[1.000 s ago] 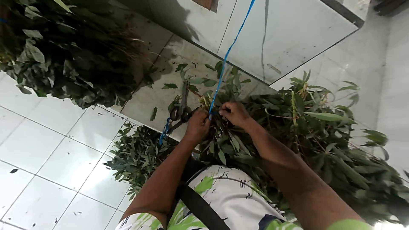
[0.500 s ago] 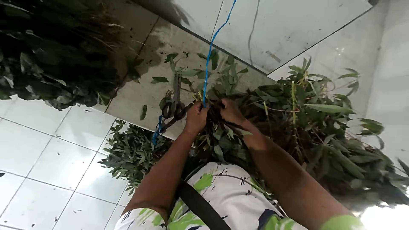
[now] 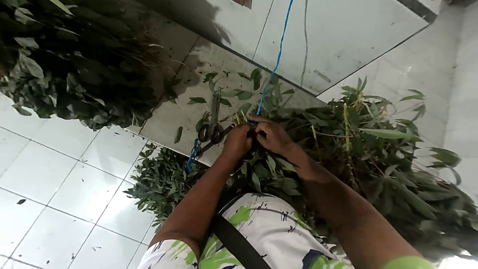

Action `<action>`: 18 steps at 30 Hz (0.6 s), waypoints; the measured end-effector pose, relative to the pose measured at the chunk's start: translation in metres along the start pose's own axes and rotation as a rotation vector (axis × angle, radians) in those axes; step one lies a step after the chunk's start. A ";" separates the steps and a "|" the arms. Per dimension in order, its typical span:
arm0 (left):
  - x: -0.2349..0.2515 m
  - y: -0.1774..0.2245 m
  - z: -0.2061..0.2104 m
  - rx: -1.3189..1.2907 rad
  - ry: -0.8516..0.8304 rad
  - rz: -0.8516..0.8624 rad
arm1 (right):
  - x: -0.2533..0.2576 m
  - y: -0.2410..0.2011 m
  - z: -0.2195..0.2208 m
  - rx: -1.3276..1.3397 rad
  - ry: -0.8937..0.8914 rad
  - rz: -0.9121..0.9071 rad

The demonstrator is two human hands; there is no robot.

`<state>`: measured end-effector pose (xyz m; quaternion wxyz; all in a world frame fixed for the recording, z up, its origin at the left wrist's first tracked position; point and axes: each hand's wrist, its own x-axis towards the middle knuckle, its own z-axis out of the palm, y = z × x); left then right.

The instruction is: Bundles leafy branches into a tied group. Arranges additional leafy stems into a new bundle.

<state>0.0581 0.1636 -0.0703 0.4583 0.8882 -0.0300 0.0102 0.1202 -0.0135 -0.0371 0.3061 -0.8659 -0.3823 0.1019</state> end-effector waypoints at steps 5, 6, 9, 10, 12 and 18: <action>-0.002 -0.008 -0.001 -0.139 0.051 -0.031 | 0.001 -0.002 0.001 0.194 -0.013 0.229; -0.001 -0.008 -0.002 -0.156 0.056 -0.054 | 0.001 -0.002 0.003 0.227 0.004 0.262; 0.001 -0.007 -0.003 -0.174 0.058 -0.120 | -0.005 -0.007 0.006 0.270 0.054 0.302; 0.003 -0.007 -0.003 -0.165 0.057 -0.135 | -0.005 -0.006 0.008 0.254 0.075 0.297; 0.005 -0.005 -0.004 -0.126 0.046 -0.174 | -0.005 -0.008 0.012 0.239 0.097 0.285; 0.011 -0.001 -0.010 -0.126 -0.015 -0.315 | -0.002 -0.014 0.017 0.190 0.141 0.253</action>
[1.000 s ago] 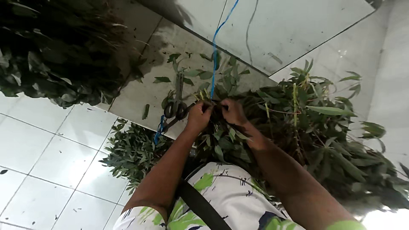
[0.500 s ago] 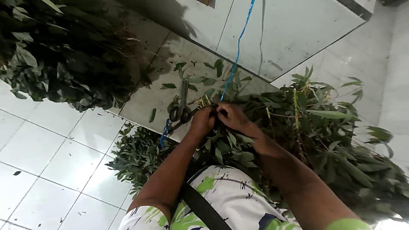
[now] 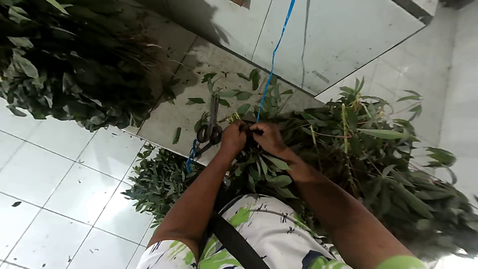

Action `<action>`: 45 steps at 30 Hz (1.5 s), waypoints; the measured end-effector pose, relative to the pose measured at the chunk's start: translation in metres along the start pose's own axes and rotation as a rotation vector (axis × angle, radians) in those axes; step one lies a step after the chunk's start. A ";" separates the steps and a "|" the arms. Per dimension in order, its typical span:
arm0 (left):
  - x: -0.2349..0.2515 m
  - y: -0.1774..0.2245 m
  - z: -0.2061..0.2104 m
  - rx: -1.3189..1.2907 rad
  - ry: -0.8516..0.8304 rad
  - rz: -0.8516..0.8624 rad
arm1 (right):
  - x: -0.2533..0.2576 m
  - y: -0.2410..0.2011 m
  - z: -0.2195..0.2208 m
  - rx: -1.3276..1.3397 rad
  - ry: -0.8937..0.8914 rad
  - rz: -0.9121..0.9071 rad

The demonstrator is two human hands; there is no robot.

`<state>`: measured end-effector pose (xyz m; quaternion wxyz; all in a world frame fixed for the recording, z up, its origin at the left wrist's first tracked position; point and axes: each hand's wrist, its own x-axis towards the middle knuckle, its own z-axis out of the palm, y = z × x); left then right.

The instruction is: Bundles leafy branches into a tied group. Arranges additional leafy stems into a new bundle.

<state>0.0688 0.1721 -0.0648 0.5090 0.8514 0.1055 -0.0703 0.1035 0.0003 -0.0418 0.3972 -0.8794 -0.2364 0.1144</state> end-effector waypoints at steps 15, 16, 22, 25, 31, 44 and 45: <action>-0.026 -0.007 0.000 0.070 0.166 0.154 | 0.019 -0.003 0.004 -0.049 -0.265 0.113; -0.026 -0.008 0.002 0.075 0.190 0.189 | 0.022 -0.002 0.001 0.011 -0.285 0.152; -0.023 -0.023 0.013 0.120 0.266 0.438 | 0.032 -0.005 -0.018 0.266 -0.368 0.502; -0.025 -0.024 0.013 0.222 0.193 0.480 | 0.032 -0.002 -0.015 0.267 -0.353 0.533; -0.020 -0.008 0.006 0.411 0.116 0.430 | 0.033 -0.006 -0.010 0.127 -0.367 0.558; -0.024 -0.006 -0.010 0.537 0.057 0.211 | 0.026 -0.010 -0.018 -0.332 -0.229 0.331; -0.023 -0.010 -0.016 0.559 0.082 0.150 | 0.024 -0.008 -0.023 -0.348 -0.259 0.307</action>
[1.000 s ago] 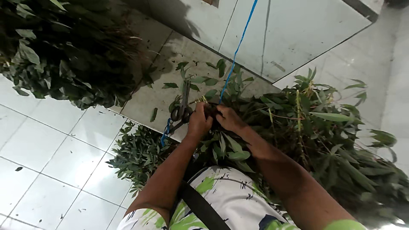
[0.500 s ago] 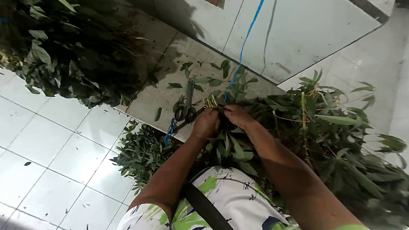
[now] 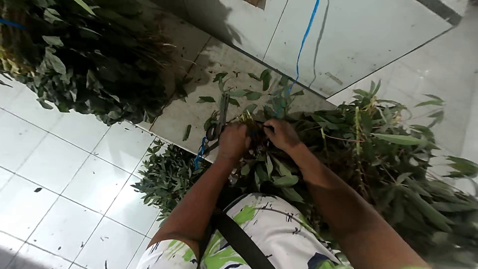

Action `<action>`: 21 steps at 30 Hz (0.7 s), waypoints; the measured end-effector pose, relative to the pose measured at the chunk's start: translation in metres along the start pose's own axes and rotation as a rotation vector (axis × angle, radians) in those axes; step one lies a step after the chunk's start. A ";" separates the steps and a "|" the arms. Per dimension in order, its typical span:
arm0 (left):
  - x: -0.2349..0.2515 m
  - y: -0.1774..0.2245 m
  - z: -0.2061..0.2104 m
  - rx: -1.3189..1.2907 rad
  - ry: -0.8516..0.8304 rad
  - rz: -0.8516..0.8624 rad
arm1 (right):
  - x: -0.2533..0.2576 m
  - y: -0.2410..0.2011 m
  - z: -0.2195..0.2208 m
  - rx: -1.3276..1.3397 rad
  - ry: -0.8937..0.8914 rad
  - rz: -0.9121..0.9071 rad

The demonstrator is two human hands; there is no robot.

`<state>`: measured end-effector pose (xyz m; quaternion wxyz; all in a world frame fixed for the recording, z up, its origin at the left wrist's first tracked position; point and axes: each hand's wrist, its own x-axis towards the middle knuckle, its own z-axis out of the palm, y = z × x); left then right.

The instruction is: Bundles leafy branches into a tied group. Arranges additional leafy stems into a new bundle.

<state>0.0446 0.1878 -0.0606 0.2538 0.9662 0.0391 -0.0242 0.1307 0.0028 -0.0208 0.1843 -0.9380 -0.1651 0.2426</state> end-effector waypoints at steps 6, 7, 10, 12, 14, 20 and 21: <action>0.005 -0.038 -0.025 0.194 -0.060 -0.368 | -0.008 0.024 -0.031 -0.180 -0.089 -0.021; 0.007 -0.037 -0.028 0.223 -0.102 -0.393 | -0.010 0.025 -0.034 -0.191 -0.074 -0.020; 0.017 -0.026 -0.042 0.300 -0.247 -0.415 | -0.016 0.023 -0.043 -0.230 0.000 -0.053; 0.018 -0.027 -0.053 0.305 -0.299 -0.380 | -0.021 0.023 -0.042 -0.281 0.136 -0.124; 0.017 -0.042 -0.064 0.143 -0.271 -0.358 | -0.024 0.022 -0.044 -0.331 0.260 -0.190; -0.029 -0.052 -0.089 -1.163 -0.053 -0.441 | -0.031 0.005 -0.059 -0.373 0.201 -0.097; -0.038 -0.044 -0.091 -1.217 -0.055 -0.444 | -0.031 0.000 -0.062 -0.371 0.175 -0.077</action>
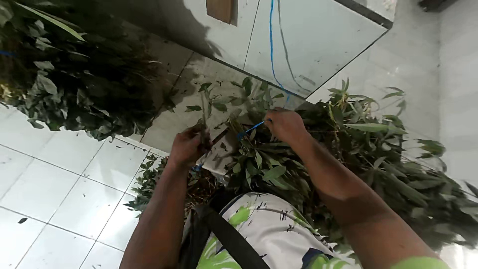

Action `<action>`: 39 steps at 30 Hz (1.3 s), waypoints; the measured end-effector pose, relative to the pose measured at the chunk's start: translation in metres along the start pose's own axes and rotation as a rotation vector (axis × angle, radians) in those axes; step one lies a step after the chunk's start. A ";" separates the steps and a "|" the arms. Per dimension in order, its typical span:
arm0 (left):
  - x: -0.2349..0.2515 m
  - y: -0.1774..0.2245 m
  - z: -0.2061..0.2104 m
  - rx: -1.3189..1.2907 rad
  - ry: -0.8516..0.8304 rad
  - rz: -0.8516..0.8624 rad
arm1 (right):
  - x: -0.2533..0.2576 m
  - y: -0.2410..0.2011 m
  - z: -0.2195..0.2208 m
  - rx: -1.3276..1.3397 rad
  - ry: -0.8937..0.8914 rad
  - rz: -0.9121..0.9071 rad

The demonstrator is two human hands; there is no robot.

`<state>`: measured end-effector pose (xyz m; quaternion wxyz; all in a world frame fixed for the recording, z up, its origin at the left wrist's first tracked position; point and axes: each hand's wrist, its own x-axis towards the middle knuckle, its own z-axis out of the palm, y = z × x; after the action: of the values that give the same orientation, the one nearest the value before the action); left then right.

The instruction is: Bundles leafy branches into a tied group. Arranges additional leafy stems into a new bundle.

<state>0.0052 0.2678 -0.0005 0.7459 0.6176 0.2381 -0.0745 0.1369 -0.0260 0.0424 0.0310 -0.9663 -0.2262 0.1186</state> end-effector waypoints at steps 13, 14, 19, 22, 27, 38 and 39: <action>-0.062 -0.024 0.071 -0.252 -0.534 -0.251 | -0.005 -0.019 -0.009 0.042 0.073 -0.068; -0.058 -0.024 0.074 -0.250 -0.528 -0.259 | -0.007 -0.019 -0.008 0.045 0.085 -0.087; -0.038 -0.019 0.089 -0.247 -0.579 -0.229 | -0.020 -0.020 -0.006 0.071 0.110 -0.210; -0.030 -0.019 0.095 -0.186 -0.540 -0.182 | -0.026 -0.021 -0.005 0.075 0.102 -0.235; -0.028 -0.026 0.085 0.160 -0.393 0.026 | -0.029 -0.017 -0.005 0.175 0.271 -0.116; 0.054 -0.031 0.011 1.400 0.193 0.180 | -0.041 -0.045 0.042 0.164 -0.225 0.189; 0.058 -0.030 0.010 1.447 0.169 0.155 | -0.041 -0.046 0.048 0.159 -0.296 0.171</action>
<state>0.0468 0.2621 -0.0522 0.1336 0.9744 0.1415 -0.1124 0.0695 -0.0024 0.0100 0.0633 -0.9486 -0.1354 0.2789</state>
